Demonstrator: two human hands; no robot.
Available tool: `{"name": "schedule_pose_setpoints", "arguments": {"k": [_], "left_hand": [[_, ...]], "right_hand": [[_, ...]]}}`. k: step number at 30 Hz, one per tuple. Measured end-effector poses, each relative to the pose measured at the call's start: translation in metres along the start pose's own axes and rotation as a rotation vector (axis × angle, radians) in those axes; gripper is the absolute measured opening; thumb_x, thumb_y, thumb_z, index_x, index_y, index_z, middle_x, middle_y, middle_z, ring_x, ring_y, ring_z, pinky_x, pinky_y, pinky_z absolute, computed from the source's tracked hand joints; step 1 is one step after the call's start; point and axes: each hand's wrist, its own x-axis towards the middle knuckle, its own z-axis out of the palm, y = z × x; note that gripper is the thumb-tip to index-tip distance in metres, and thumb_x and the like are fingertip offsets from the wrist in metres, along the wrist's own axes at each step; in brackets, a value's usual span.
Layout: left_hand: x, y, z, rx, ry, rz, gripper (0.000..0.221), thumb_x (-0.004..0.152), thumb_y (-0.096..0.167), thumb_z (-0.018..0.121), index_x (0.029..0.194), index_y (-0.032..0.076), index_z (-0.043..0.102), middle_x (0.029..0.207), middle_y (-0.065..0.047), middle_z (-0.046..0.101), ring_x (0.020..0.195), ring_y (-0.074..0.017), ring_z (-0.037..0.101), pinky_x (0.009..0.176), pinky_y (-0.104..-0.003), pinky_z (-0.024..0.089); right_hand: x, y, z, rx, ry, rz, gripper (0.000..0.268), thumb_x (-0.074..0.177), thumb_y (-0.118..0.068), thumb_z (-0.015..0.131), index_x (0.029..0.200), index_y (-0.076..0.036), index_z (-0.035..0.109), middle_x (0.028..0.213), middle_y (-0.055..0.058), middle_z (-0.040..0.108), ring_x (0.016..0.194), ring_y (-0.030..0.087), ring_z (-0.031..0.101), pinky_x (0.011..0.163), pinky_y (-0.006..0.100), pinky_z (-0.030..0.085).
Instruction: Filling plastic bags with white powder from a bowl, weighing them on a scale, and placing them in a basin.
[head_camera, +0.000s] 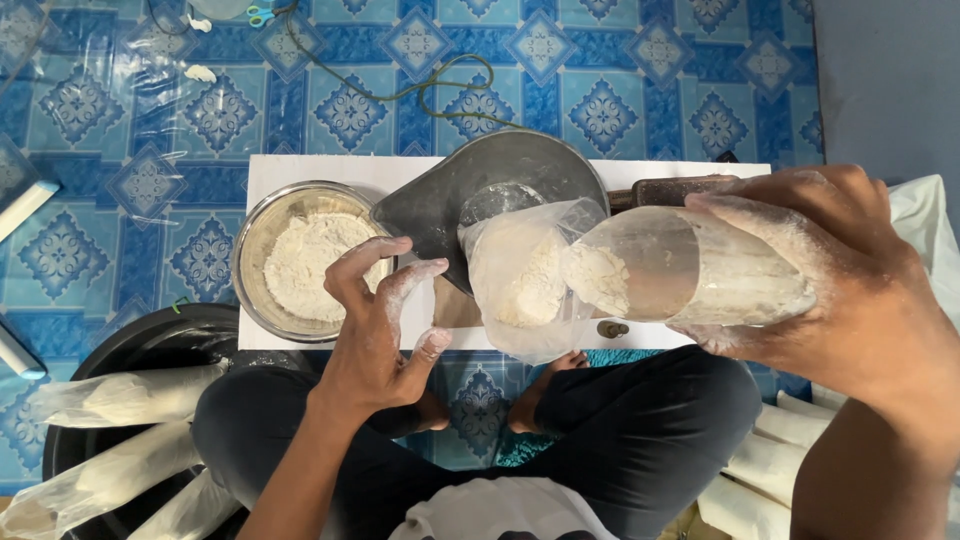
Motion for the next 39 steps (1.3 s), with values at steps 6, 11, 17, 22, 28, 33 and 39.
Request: {"name": "schedule_pose_setpoints", "arguments": {"k": [6,11,17,22,28,33,39], "left_hand": [[-0.002,-0.0009,-0.0002,0.011,-0.007,-0.025,0.052,0.101,0.042,0.04,0.128,0.0,0.053,0.132,-0.014,0.025,0.132,-0.0304,0.031,0.105,-0.046,0.05],[-0.0008,-0.0007,-0.0002,-0.002,0.006,-0.009,0.051,0.102,0.041,0.039,0.129,0.0,0.051,0.131,-0.014,0.024,0.132,-0.0313,0.034,0.105,-0.047,0.051],[-0.0011,-0.0003,-0.0007,-0.001,-0.001,-0.016,0.05,0.101,0.04,0.04,0.128,0.0,0.051,0.132,-0.014,0.024,0.132,-0.0313,0.033,0.105,-0.047,0.051],[-0.0011,-0.0005,-0.0003,0.001,-0.001,-0.013,0.05,0.102,0.041,0.04,0.129,0.0,0.051,0.132,-0.014,0.025,0.132,-0.031,0.031,0.103,-0.045,0.053],[-0.0017,-0.0009,-0.0005,0.008,0.008,-0.005,0.049,0.102,0.039,0.04,0.128,-0.001,0.051,0.131,-0.014,0.025,0.132,-0.0312,0.032,0.103,-0.047,0.052],[-0.0028,-0.0017,-0.0005,-0.008,0.006,-0.005,0.051,0.103,0.041,0.039,0.13,-0.001,0.049,0.132,-0.015,0.024,0.133,-0.0323,0.033,0.096,-0.042,0.058],[-0.0027,-0.0011,-0.0014,-0.014,0.003,-0.006,0.049,0.102,0.039,0.041,0.131,0.0,0.048,0.133,-0.015,0.023,0.133,-0.0314,0.032,0.102,-0.045,0.056]], "right_hand": [[-0.0024,0.0025,0.001,-0.019,-0.014,0.017,0.074,0.067,-0.03,0.09,0.131,-0.004,0.065,0.129,0.014,0.059,0.118,0.033,0.051,0.099,0.044,0.046],[0.0005,-0.0016,-0.0004,0.03,-0.006,0.028,0.074,0.066,-0.026,0.09,0.131,-0.002,0.064,0.128,0.014,0.059,0.119,0.032,0.051,0.1,0.043,0.044],[0.0004,-0.0024,0.0005,0.024,-0.011,0.038,0.073,0.067,-0.026,0.09,0.131,-0.003,0.065,0.127,0.013,0.058,0.116,0.031,0.051,0.098,0.042,0.043],[-0.0005,0.0009,0.0013,-0.018,-0.02,0.018,0.073,0.067,-0.029,0.091,0.131,-0.005,0.065,0.127,0.012,0.058,0.115,0.031,0.052,0.098,0.041,0.043],[0.0018,-0.0006,-0.0002,0.059,-0.021,0.029,0.074,0.066,-0.028,0.089,0.13,-0.002,0.063,0.127,0.011,0.06,0.117,0.03,0.052,0.098,0.04,0.04],[0.0005,0.0006,0.0,0.089,-0.028,0.038,0.072,0.068,-0.032,0.085,0.131,-0.004,0.063,0.128,0.011,0.058,0.117,0.029,0.05,0.1,0.039,0.037],[-0.0007,0.0027,0.0015,0.099,-0.033,0.045,0.072,0.069,-0.033,0.084,0.131,-0.005,0.062,0.128,0.01,0.058,0.117,0.029,0.05,0.1,0.039,0.035]]}}
